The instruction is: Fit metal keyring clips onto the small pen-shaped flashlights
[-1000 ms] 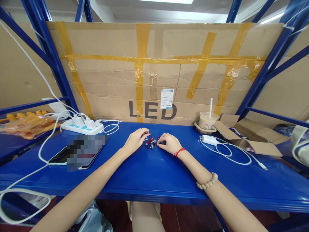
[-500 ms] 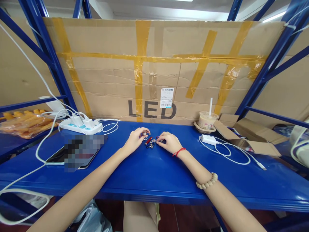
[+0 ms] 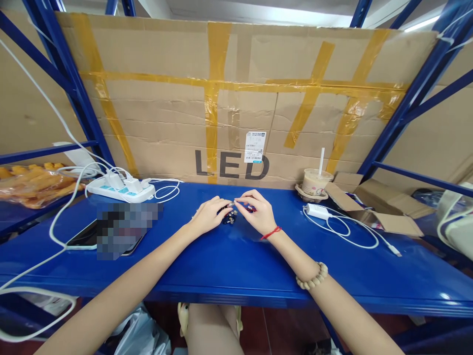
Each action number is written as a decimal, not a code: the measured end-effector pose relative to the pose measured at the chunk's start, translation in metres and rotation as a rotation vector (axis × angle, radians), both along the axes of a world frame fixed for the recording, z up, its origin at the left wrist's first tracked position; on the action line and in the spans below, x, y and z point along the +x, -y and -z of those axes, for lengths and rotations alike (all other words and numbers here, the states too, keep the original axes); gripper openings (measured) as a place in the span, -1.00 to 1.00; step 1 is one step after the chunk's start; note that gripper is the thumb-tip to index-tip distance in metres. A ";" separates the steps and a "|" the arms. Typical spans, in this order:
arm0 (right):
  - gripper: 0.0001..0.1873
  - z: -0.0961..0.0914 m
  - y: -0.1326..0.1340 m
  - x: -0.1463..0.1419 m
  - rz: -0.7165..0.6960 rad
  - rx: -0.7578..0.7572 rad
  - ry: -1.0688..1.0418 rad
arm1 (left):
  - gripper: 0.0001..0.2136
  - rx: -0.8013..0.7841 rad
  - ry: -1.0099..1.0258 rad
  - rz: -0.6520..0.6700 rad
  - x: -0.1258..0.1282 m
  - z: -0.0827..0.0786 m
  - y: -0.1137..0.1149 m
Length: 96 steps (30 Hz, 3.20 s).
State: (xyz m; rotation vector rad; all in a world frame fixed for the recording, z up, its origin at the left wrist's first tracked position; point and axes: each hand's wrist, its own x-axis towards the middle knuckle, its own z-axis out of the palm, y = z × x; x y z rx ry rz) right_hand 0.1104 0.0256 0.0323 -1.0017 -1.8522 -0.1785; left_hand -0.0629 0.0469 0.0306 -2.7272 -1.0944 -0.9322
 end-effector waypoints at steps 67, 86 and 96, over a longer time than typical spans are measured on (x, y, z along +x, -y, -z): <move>-0.86 0.013 -0.016 0.013 0.049 -0.348 0.307 | -0.81 -0.118 0.227 -0.034 0.001 0.004 -0.004; -0.82 0.003 -0.011 0.009 -0.197 -0.274 -0.243 | -0.70 -0.067 0.035 0.115 0.004 0.010 -0.001; -0.80 0.003 -0.018 0.022 -0.258 -0.546 -0.262 | -0.71 -0.068 0.128 0.223 0.008 0.011 0.006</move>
